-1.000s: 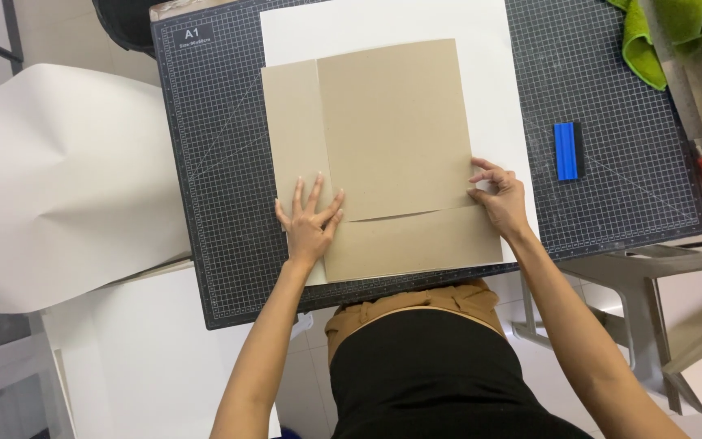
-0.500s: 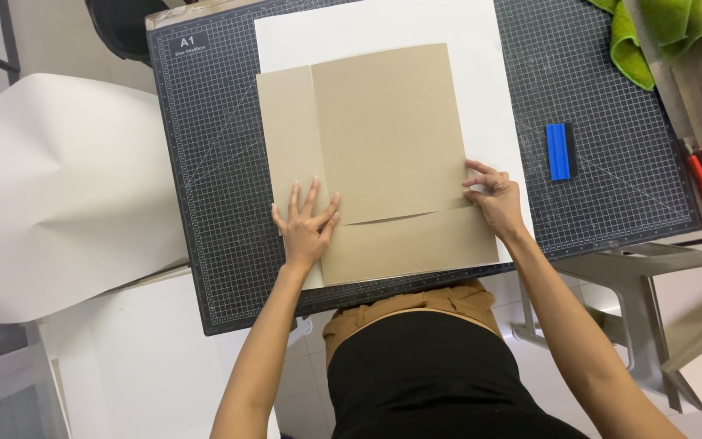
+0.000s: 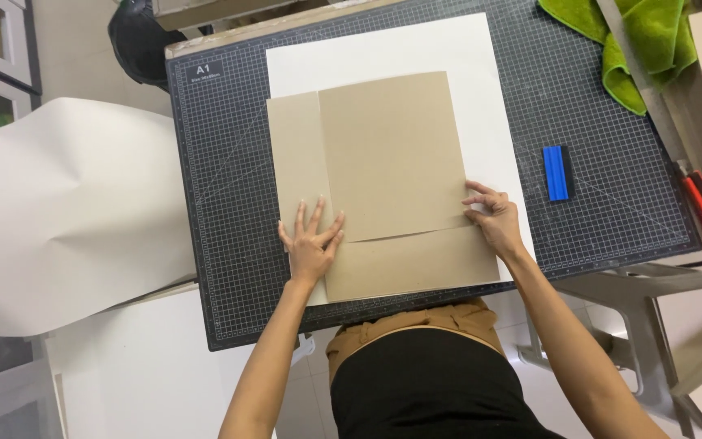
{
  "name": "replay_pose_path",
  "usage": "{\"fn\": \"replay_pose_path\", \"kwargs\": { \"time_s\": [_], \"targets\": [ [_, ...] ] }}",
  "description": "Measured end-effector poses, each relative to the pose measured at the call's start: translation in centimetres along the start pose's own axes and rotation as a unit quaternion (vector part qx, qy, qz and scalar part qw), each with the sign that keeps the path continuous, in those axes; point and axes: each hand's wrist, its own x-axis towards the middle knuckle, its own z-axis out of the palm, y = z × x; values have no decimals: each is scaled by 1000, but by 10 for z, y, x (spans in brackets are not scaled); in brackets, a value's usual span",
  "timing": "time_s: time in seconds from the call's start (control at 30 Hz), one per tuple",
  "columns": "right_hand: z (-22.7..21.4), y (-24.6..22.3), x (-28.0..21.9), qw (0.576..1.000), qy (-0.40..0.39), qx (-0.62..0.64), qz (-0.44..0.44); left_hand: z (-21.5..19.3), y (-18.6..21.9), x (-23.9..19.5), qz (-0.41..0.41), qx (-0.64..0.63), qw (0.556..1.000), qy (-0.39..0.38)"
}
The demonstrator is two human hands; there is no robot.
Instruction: The person arranges cardboard panels on a white base sheet and then uses a small roller to apply a white adhesive or paint across the surface.
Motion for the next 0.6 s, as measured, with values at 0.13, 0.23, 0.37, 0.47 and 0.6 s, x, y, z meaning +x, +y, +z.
{"fn": "replay_pose_path", "kwargs": {
  "time_s": [0.13,0.23,0.37,0.47,0.6],
  "targets": [
    [7,10,0,985,-3,-158,-75,-4,3,1,-7,-10,1000,-10],
    [23,-1,-12,943,-68,-300,-126,-8,5,2,-16,-14,1000,-23],
    [41,-36,-33,862,-241,-438,-86,-14,9,3,-30,-20,998,-43],
    [46,-34,-37,842,-265,-463,-76,-19,11,4,-41,-25,997,-55],
    [42,-27,-48,852,-296,-428,-54,-19,11,6,-58,-38,995,-74]
  ]
}}
